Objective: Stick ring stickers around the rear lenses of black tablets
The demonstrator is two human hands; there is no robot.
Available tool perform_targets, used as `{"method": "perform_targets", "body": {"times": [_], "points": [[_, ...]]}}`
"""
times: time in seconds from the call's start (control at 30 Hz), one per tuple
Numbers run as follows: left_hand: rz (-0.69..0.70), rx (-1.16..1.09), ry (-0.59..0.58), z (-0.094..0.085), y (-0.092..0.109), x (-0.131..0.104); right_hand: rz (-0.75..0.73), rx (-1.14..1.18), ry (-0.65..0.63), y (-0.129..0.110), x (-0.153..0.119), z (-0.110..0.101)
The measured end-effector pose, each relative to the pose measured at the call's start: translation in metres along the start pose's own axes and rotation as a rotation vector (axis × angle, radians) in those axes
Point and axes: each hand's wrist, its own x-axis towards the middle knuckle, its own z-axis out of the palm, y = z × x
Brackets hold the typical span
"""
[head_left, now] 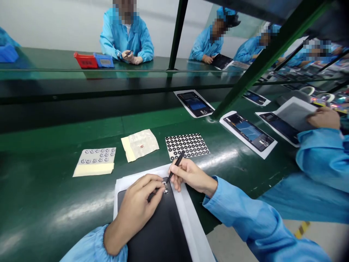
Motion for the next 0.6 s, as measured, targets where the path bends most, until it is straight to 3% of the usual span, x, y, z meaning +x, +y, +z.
{"method": "perform_targets", "body": {"times": [0.17,0.3,0.43,0.6], "points": [[0.044,-0.015,-0.096,-0.004,-0.001,-0.001,-0.009,0.017,0.061,0.002,0.0,0.005],[0.078,0.073,-0.053,0.004,0.001,-0.001,-0.031,-0.021,0.043,0.001,-0.002,0.009],[0.014,0.104,-0.02,0.009,0.008,-0.003,-0.094,-0.014,0.084,-0.004,-0.004,0.007],[-0.028,0.022,-0.031,-0.007,0.021,-0.016,-0.19,0.06,0.209,-0.012,-0.004,-0.002]]}}
